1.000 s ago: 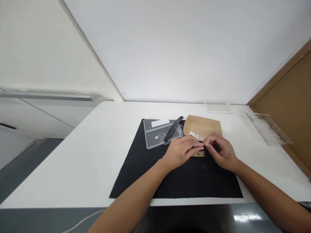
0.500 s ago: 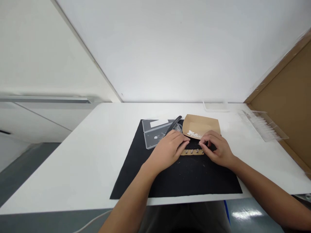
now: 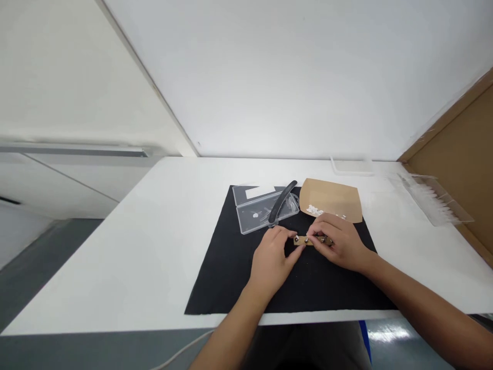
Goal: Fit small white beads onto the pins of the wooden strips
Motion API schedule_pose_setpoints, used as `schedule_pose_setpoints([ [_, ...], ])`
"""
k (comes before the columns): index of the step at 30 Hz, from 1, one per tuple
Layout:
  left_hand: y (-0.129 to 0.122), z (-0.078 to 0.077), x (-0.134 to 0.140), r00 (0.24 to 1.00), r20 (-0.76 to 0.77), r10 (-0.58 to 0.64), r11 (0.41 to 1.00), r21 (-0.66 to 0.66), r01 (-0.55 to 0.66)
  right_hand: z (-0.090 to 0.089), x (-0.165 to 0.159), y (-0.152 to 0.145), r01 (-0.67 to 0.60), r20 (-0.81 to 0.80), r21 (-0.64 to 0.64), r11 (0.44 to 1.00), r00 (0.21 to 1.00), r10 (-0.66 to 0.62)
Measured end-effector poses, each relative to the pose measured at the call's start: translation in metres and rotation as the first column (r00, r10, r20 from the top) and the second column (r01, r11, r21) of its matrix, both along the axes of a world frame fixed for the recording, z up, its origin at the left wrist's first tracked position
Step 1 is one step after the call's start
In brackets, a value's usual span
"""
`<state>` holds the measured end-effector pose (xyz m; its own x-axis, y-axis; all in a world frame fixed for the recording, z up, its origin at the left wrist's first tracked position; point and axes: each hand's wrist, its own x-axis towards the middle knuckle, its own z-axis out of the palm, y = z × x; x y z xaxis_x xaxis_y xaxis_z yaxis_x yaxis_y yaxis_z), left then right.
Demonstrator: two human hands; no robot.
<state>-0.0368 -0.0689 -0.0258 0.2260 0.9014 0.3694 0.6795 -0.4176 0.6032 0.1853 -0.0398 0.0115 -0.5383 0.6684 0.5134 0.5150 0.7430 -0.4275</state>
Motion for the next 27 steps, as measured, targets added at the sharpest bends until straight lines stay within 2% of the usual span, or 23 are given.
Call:
schedule_pose_setpoints([
  [9,0.001,-0.001,0.005,0.998,0.046,0.046,0.999,0.001,-0.046,-0.009,0.000,0.001,-0.011,0.058,0.041,0.999,0.998,0.009],
  [20,0.001,-0.004,0.005,0.993,0.120,-0.003,1.000,-0.013,0.004,-0.006,0.009,0.002,-0.027,-0.013,-0.001,1.000,1.000,0.027],
  [27,0.002,-0.002,0.004,0.991,0.132,0.032,0.999,-0.043,-0.026,-0.005,0.026,0.004,0.013,-0.043,0.007,1.000,0.999,-0.013],
])
